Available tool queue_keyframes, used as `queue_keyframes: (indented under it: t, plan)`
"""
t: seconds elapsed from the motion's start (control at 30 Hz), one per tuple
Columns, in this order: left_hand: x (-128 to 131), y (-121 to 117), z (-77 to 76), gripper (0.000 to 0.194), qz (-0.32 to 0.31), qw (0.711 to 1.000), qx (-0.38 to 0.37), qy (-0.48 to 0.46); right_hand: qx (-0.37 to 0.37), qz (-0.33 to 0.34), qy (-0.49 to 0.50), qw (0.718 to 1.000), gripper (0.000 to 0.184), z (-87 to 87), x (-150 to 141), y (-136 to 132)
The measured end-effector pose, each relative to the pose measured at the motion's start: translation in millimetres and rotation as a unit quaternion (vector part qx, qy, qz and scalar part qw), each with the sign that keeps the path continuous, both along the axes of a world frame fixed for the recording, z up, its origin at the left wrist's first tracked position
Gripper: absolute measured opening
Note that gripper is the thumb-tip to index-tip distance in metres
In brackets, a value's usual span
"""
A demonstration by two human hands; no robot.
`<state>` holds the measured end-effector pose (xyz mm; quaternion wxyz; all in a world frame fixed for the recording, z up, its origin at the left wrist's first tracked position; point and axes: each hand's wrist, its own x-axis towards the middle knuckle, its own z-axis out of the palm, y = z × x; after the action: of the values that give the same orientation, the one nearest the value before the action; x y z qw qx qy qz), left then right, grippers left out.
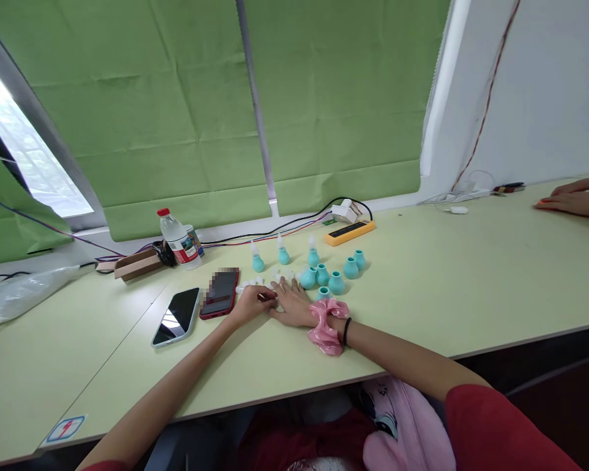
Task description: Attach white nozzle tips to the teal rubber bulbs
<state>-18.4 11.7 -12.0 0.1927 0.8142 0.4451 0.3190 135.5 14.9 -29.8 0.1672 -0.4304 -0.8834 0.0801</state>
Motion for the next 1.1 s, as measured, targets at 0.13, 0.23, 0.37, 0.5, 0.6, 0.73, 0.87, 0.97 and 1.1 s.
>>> queue_keyframes:
  t: [0.13, 0.23, 0.37, 0.5, 0.6, 0.73, 0.87, 0.97, 1.1]
  plan:
    - [-2.5, 1.3, 1.6, 0.017, -0.001, 0.998, -0.051, -0.049, -0.01, -0.01, -0.002, 1.0, 0.082, -1.3, 0.4, 2.2]
    - [-2.0, 1.5, 3.1, 0.018, -0.004, 0.989, -0.104, -0.101, -0.024, -0.008, 0.007, 1.0, 0.086, 1.3, 0.4, 1.5]
    - [1.2, -0.4, 4.2, 0.019, -0.011, 0.975, -0.159, -0.156, -0.042, -0.006, 0.021, 0.999, 0.089, 7.0, 0.3, -1.7]
    - [3.3, -2.6, 4.8, 0.017, -0.005, 0.974, -0.157, -0.162, -0.058, -0.001, 0.029, 0.998, 0.088, 8.9, 0.6, -2.5]
    - [3.6, -2.2, 3.5, 0.017, -0.002, 0.973, -0.163, -0.166, -0.062, 0.004, 0.031, 0.998, 0.088, 7.7, 0.6, -1.2]
    - [4.6, -0.9, 0.5, 0.016, -0.001, 0.972, -0.153, -0.181, -0.058, 0.007, 0.036, 0.998, 0.085, 6.5, 0.3, 0.1]
    - [6.8, -1.4, -0.7, 0.017, -0.01, 0.967, -0.154, -0.204, -0.063, 0.011, 0.038, 0.997, 0.084, 7.6, 0.3, -0.8]
    - [8.1, -1.2, -0.2, 0.018, -0.006, 0.962, -0.154, -0.224, -0.066, 0.014, 0.037, 0.997, 0.084, 8.3, 0.1, -1.3]
    - [8.3, 0.0, 2.2, 0.019, -0.015, 0.957, -0.175, -0.229, -0.054, 0.01, 0.037, 0.998, 0.072, 7.3, 0.0, -0.6]
